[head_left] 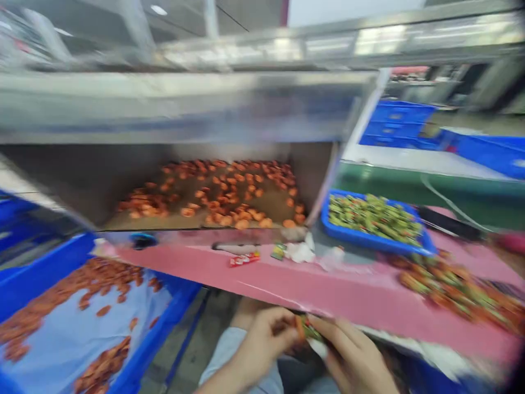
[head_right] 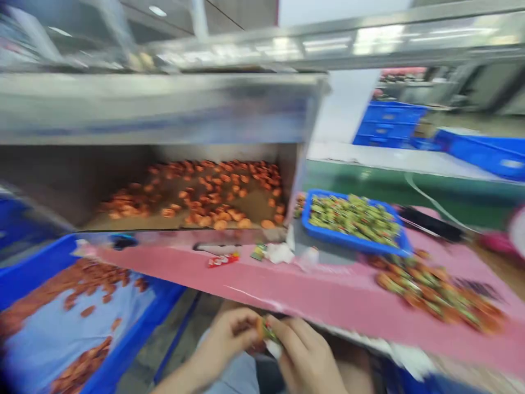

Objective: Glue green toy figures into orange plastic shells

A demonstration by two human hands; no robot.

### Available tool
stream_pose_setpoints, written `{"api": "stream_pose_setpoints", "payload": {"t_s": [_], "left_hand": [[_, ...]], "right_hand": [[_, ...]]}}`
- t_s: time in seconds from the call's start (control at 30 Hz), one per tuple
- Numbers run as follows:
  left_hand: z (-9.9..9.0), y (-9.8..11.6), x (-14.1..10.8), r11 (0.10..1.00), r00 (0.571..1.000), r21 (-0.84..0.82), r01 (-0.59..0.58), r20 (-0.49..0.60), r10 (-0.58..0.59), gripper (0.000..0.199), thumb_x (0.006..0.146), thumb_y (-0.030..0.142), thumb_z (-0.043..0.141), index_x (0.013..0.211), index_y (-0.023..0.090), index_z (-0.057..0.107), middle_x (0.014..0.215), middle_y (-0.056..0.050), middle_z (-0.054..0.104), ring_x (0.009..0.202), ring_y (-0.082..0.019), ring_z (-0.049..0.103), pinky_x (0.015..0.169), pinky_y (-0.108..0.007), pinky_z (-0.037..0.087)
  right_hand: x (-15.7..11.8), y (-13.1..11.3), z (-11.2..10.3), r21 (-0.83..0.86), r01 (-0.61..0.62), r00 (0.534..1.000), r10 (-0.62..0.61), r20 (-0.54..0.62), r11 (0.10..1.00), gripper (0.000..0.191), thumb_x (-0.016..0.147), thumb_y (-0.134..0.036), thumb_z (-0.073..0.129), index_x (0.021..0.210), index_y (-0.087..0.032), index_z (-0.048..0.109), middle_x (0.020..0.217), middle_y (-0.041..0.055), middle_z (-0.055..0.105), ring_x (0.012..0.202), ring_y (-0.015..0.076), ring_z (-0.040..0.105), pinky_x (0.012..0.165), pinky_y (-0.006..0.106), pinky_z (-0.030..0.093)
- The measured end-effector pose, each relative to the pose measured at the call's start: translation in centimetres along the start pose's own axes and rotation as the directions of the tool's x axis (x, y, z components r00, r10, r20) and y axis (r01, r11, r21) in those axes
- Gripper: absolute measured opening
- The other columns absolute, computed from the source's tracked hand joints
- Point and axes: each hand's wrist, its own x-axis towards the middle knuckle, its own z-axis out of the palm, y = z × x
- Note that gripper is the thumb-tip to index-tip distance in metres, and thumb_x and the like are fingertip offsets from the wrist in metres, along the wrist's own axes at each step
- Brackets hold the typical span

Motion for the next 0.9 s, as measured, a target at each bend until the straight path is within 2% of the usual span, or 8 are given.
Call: {"api": "stream_pose_setpoints", "payload": {"t_s": [0.1, 0.3, 0.5, 0.57, 0.63, 0.7, 0.8, 0.9], "left_hand": [[-0.6, 0.7, 0.4, 0.994, 1.0, 0.111, -0.004, 0.0, 0.004, 0.021, 0.068, 0.033, 0.06, 0.077, 0.015, 0.06, 0.069, -0.002, 0.062, 0.063, -0.015, 0.055, 0.058, -0.023, 0.044], [-2.2, -0.4, 1.6, 0.963, 0.998, 0.264, 0.062, -0.003, -0.063, 0.026, 0.067, 0.035, 0.061, 0.086, 0.017, 0.059, 0.08, -0.003, 0.063, 0.071, -0.02, 0.058, 0.063, -0.028, 0.048], [-1.0, -1.4, 2.9, 0.946, 0.989, 0.303, 0.113, 0.054, -0.135, 0.03, 0.067, 0.037, 0.06, 0.089, 0.016, 0.059, 0.088, -0.005, 0.064, 0.076, -0.02, 0.059, 0.065, -0.028, 0.048], [-0.4, -1.5, 3.0, 0.952, 0.989, 0.274, 0.135, 0.018, -0.145, 0.034, 0.068, 0.039, 0.058, 0.094, 0.016, 0.057, 0.091, -0.007, 0.063, 0.078, -0.021, 0.059, 0.064, -0.028, 0.048], [0.1, -1.6, 3.0, 0.961, 0.992, 0.243, 0.128, -0.024, -0.126, 0.036, 0.07, 0.04, 0.056, 0.096, 0.016, 0.055, 0.092, -0.008, 0.063, 0.077, -0.02, 0.059, 0.063, -0.028, 0.047], [0.3, -1.6, 2.8, 0.967, 0.994, 0.228, 0.11, -0.013, -0.11, 0.036, 0.07, 0.041, 0.055, 0.096, 0.016, 0.055, 0.092, -0.009, 0.063, 0.076, -0.019, 0.059, 0.064, -0.028, 0.047], [0.2, -1.4, 2.4, 0.973, 0.993, 0.207, 0.1, 0.042, -0.111, 0.035, 0.071, 0.041, 0.055, 0.096, 0.018, 0.055, 0.094, -0.008, 0.062, 0.078, -0.018, 0.058, 0.067, -0.027, 0.046], [-0.4, -1.1, 2.1, 0.977, 0.998, 0.207, 0.047, 0.029, -0.054, 0.032, 0.072, 0.039, 0.053, 0.096, 0.018, 0.055, 0.095, -0.008, 0.062, 0.08, -0.018, 0.057, 0.071, -0.027, 0.045]], "right_hand": [[0.7, 0.1, 0.3, 0.06, -0.127, 0.991, 0.124, 0.053, 0.99, 0.04, 0.072, -0.003, 0.034, 0.106, -0.02, 0.047, 0.083, 0.0053, 0.056, 0.075, 0.0164, 0.054, 0.063, 0.027, 0.047], [0.6, 0.7, 1.2, 0.049, -0.144, 0.989, 0.143, 0.021, 0.988, 0.031, 0.074, -0.01, 0.039, 0.103, -0.015, 0.049, 0.084, 0.0052, 0.057, 0.074, 0.0149, 0.052, 0.066, 0.024, 0.044], [-1.7, 2.0, 2.2, 0.075, -0.261, 0.965, 0.263, -0.015, 0.963, 0.03, 0.072, -0.013, 0.044, 0.101, -0.018, 0.052, 0.085, 0.0028, 0.059, 0.074, 0.0134, 0.054, 0.068, 0.021, 0.044], [-2.9, 3.9, 1.6, 0.058, -0.383, 0.919, 0.387, -0.078, 0.922, 0.024, 0.074, -0.019, 0.048, 0.097, -0.022, 0.054, 0.082, 0.0002, 0.06, 0.074, 0.0123, 0.055, 0.068, 0.02, 0.044], [-4.1, 6.8, 0.3, 0.038, -0.513, 0.838, 0.51, -0.193, 0.857, 0.02, 0.078, -0.022, 0.045, 0.096, -0.021, 0.054, 0.084, 0.0026, 0.06, 0.075, 0.0137, 0.055, 0.068, 0.023, 0.044], [-5.2, 10.5, -1.4, 0.037, -0.619, 0.74, 0.598, -0.309, 0.785, 0.023, 0.081, -0.023, 0.04, 0.1, -0.015, 0.051, 0.079, 0.0066, 0.058, 0.07, 0.0166, 0.055, 0.063, 0.027, 0.044], [-6.4, 15.4, -3.1, 0.053, -0.719, 0.617, 0.672, -0.409, 0.693, 0.035, 0.077, -0.03, 0.044, 0.107, -0.011, 0.049, 0.068, 0.006, 0.056, 0.055, 0.0178, 0.052, 0.053, 0.03, 0.043], [-7.1, 17.2, -2.8, 0.082, -0.745, 0.56, 0.687, -0.462, 0.662, 0.05, 0.076, -0.035, 0.045, 0.119, -0.011, 0.037, 0.078, 0.0082, 0.055, 0.062, 0.0194, 0.054, 0.056, 0.031, 0.044]]}}
